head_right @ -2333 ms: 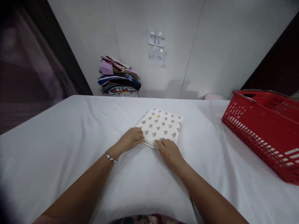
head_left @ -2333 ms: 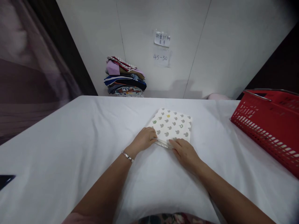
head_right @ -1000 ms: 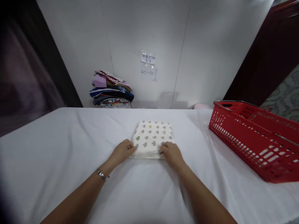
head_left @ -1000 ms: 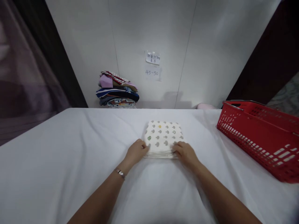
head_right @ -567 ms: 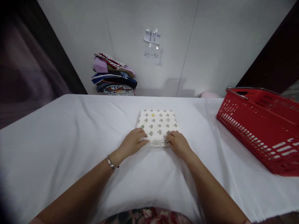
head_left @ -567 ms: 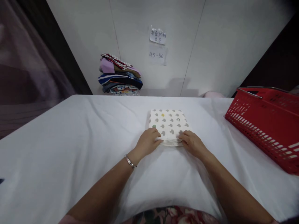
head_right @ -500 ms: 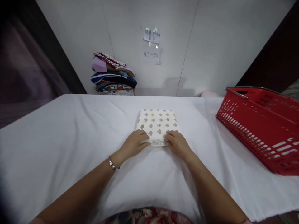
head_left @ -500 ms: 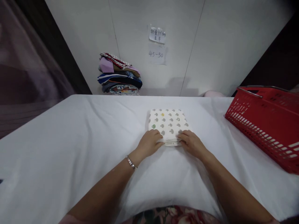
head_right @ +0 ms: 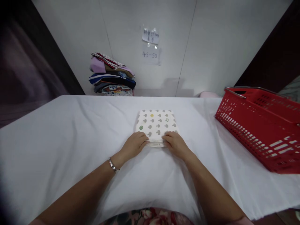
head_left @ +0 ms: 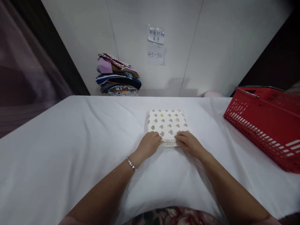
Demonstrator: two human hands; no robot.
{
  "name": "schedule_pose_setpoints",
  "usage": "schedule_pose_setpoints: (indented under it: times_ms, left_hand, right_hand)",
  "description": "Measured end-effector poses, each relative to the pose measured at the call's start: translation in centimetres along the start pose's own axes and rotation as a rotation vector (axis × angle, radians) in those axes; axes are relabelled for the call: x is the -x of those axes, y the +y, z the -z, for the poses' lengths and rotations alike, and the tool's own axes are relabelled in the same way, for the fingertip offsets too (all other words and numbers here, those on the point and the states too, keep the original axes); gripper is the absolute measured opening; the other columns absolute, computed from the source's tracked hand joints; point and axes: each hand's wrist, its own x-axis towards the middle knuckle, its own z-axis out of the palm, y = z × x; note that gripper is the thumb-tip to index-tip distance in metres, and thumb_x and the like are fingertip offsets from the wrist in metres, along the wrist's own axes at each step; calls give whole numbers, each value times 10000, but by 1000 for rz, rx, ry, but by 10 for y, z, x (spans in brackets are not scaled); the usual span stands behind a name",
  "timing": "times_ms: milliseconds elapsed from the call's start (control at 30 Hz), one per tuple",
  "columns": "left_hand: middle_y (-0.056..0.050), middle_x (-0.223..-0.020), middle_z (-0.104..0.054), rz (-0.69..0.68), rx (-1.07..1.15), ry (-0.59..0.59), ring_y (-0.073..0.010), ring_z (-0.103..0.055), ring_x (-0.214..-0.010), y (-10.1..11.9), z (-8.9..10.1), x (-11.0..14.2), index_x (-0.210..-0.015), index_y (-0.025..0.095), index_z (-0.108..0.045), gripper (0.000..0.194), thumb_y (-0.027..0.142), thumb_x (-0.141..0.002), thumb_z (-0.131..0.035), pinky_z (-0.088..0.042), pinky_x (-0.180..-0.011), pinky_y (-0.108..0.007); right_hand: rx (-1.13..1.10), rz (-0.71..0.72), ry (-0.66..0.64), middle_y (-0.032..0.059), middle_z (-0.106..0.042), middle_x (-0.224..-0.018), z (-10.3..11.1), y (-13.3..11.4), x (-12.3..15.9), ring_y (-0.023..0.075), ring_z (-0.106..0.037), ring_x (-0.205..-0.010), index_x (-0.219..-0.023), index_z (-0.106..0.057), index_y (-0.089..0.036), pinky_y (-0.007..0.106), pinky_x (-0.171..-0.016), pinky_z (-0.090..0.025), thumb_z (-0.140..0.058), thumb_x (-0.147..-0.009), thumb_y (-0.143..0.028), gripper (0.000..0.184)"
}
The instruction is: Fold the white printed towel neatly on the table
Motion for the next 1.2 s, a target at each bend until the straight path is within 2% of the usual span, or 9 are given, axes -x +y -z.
schedule_pose_setpoints:
  times_ms: [333, 533, 733, 1000, 1200]
  left_hand:
    - [-49, -874, -572, -5, -51, 13, -184, -496, -835, 0, -2, 0, -841, 172, -567, 191, 243, -932, -415, -401, -739, -328]
    - [-32, -880, -568, -25, 20, 25, -171, -494, -827, -2, -4, 2, -885, 191, -585, 210, 341, -927, -444, -394, -730, -317]
    - [-29, -854, -570, -13, 30, 42, -163, -494, -818, -3, -6, 2, -876, 201, -616, 244, 293, -946, -401, -387, -735, -315]
    - [-34, -878, -582, -27, -13, 1, -173, -498, -819, -1, -4, 1, -877, 199, -632, 187, 318, -906, -490, -381, -720, -320]
    - [-26, -831, -582, 22, 32, 57, -159, -491, -801, -2, -9, 1, -817, 198, -638, 265, 285, -940, -421, -377, -727, -316]
  right_hand:
    - [-146, -40, 6, 62, -616, -1022, -2, 10, 1, 199, -555, -957, -1073, -639, -224, 349, -823, -466, -512, -870, -166, 246]
    - [-128, -37, 79, 66, -634, -994, -9, 12, 0, 207, -572, -937, -1040, -658, -228, 351, -809, -477, -489, -900, -225, 220]
    - [-195, -65, 81, 54, -640, -981, -11, 16, 1, 200, -590, -914, -1017, -673, -266, 334, -775, -499, -476, -916, -269, 222]
    - [-96, 1, 64, 81, -644, -994, -7, 11, -1, 219, -583, -932, -1041, -666, -224, 372, -794, -492, -477, -905, -225, 234]
    - [-95, 27, 32, 83, -639, -1014, -4, 12, -1, 220, -580, -937, -1064, -652, -226, 368, -795, -492, -471, -908, -210, 240]
